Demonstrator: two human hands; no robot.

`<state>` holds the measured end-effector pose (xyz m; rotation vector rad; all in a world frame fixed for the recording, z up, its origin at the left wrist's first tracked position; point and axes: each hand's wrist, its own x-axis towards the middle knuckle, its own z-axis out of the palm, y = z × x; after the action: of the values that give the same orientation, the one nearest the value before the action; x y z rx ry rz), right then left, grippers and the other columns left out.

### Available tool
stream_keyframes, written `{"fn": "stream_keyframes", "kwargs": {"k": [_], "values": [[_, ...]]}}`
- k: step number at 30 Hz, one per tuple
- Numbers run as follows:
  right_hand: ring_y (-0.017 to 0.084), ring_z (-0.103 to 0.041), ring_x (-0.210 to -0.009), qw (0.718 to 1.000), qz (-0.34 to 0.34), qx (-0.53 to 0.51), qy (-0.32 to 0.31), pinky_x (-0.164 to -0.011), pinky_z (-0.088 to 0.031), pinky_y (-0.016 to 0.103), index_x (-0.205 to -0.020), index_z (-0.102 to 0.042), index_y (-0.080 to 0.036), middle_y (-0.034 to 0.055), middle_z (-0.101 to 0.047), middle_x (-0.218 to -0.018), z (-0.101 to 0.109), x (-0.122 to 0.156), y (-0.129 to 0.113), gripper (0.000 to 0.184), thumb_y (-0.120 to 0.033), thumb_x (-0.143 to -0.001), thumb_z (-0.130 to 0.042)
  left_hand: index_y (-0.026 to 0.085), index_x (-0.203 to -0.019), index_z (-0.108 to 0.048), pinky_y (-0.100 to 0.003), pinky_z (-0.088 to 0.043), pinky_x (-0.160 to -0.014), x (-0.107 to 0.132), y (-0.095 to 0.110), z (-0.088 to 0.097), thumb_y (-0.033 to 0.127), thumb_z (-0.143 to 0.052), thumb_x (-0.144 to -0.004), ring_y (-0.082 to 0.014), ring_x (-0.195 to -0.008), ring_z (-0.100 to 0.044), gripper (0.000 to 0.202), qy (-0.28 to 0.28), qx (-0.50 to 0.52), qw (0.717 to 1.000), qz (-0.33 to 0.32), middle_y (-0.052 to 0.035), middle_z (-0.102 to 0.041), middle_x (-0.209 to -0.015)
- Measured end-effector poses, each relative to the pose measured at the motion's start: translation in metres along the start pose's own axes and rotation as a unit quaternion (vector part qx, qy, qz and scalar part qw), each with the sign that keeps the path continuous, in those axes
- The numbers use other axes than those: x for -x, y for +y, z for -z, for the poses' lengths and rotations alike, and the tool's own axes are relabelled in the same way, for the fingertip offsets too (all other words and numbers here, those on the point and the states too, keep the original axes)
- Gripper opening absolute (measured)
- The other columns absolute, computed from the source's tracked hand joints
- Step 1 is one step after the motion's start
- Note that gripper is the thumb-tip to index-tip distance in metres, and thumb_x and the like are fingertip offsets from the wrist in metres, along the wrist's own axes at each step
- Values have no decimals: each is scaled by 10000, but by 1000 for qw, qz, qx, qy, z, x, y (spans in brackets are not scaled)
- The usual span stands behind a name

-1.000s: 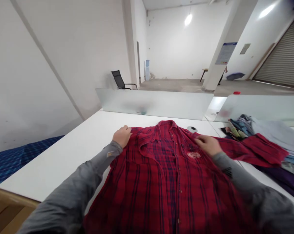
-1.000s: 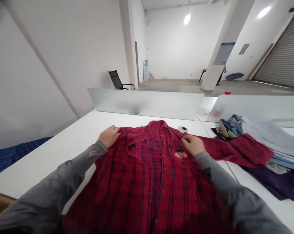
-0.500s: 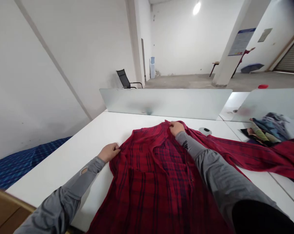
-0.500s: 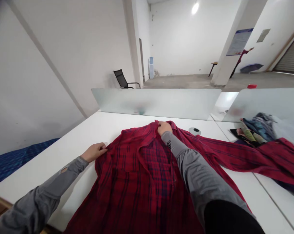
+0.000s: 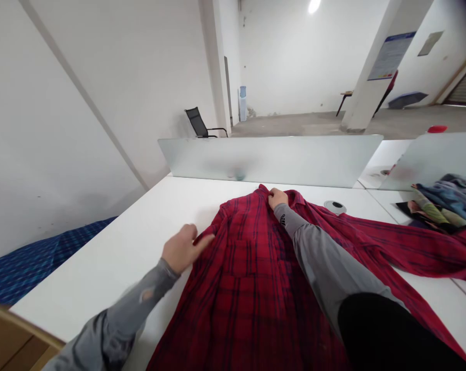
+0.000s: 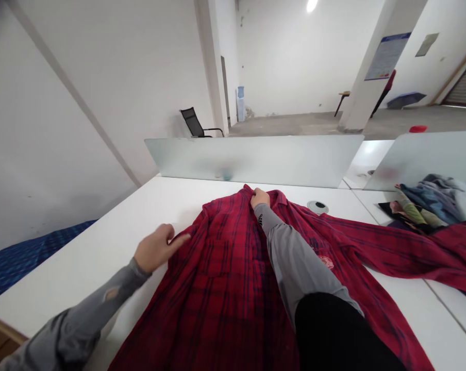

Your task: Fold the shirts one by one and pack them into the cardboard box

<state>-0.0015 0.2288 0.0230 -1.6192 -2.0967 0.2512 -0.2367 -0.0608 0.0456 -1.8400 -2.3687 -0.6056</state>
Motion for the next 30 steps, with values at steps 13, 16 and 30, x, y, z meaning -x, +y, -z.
{"fn": "stream_keyframes", "kwargs": {"k": [13,16,30], "values": [[352,-380,-1313,963,255,63,-57,-1052,-323,557,-1401,-455,-216,132,-405,-1470,39,114,-19,601,-552,-903,-444,227,-777,-451,-291,-432,-678,41,11,-2,405,-316,-917,-161,-688,-558,264,-65,215,972,68,17,-562,-717],[414,-258,-1379,930,322,95,-148,-1048,-218,690,-1444,-408,-293,89,-325,-1534,31,167,-15,716,-709,-863,-360,227,-756,-423,-288,-415,-604,53,11,5,482,-338,-890,-167,-637,-539,301,-104,273,947,130,24,-527,-666],[405,-222,-1401,931,325,101,-135,-1066,-177,684,-1467,-378,-294,83,-313,-1542,22,181,-9,692,-681,-901,-287,215,-694,-436,-275,-412,-564,69,-29,49,500,-540,-645,-162,-572,-485,307,-86,396,874,267,35,-480,-590]]}}
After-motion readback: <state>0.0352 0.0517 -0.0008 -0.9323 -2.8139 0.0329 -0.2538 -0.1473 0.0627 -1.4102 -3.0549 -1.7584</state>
